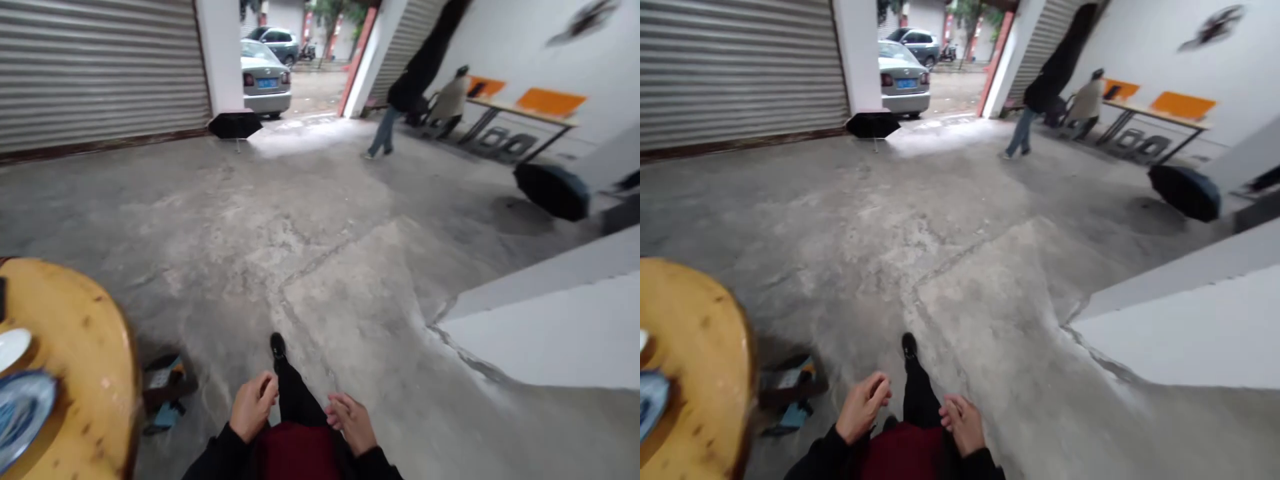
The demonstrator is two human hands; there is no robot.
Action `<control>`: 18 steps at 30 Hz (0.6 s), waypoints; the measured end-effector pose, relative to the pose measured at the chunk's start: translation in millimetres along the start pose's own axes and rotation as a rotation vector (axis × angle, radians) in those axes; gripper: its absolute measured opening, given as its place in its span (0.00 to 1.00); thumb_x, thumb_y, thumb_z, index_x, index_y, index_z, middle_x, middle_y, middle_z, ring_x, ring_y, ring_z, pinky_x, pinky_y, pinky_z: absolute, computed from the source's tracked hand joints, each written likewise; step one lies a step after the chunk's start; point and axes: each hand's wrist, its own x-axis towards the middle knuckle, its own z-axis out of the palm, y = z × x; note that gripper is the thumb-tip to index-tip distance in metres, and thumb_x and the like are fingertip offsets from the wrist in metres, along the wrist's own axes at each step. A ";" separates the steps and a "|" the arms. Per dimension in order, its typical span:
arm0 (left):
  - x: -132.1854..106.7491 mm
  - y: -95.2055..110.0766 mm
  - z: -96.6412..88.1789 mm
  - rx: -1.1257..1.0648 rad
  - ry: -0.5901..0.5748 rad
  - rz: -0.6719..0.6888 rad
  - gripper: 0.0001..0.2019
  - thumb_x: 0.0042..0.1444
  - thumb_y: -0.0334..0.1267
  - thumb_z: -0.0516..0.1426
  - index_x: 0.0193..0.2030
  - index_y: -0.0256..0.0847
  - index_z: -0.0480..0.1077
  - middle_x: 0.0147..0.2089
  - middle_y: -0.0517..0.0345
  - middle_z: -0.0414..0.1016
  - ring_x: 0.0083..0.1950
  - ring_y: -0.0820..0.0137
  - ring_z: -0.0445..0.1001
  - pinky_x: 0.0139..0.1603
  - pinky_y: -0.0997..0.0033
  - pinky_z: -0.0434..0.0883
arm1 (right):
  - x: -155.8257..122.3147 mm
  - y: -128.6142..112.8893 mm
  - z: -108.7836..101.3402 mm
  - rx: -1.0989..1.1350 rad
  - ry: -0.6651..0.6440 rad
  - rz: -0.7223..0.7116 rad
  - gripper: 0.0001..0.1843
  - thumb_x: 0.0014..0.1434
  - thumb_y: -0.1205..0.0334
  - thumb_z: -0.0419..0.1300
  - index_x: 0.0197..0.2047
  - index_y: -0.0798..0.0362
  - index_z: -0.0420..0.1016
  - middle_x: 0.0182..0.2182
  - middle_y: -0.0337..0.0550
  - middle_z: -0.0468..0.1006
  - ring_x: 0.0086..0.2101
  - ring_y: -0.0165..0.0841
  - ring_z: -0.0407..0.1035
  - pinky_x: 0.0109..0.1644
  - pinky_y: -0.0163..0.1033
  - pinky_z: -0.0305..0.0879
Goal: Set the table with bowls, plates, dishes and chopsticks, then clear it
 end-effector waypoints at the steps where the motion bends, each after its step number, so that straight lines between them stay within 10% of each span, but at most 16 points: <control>1: 16.9 -2.0 -9.0 -0.005 0.006 -0.003 0.17 0.63 0.50 0.45 0.33 0.42 0.66 0.30 0.58 0.76 0.31 0.70 0.76 0.36 0.74 0.68 | 20.1 -15.0 13.2 0.003 -0.017 -0.008 0.24 0.39 0.43 0.66 0.31 0.56 0.77 0.19 0.43 0.78 0.17 0.30 0.68 0.20 0.32 0.60; 9: 133.7 17.7 -112.9 -0.065 0.351 -0.182 0.19 0.60 0.54 0.47 0.37 0.42 0.69 0.32 0.57 0.77 0.33 0.67 0.77 0.39 0.71 0.72 | 180.4 -151.0 106.7 -0.116 -0.224 -0.022 0.23 0.38 0.45 0.63 0.31 0.57 0.75 0.19 0.43 0.77 0.17 0.29 0.68 0.20 0.32 0.61; 18: 160.3 31.7 -166.3 -0.270 0.731 -0.506 0.17 0.62 0.52 0.48 0.36 0.43 0.70 0.32 0.58 0.77 0.32 0.69 0.77 0.37 0.74 0.71 | 322.4 -277.2 259.2 -0.476 -0.668 -0.105 0.26 0.40 0.43 0.65 0.34 0.58 0.76 0.22 0.45 0.79 0.21 0.32 0.71 0.25 0.35 0.67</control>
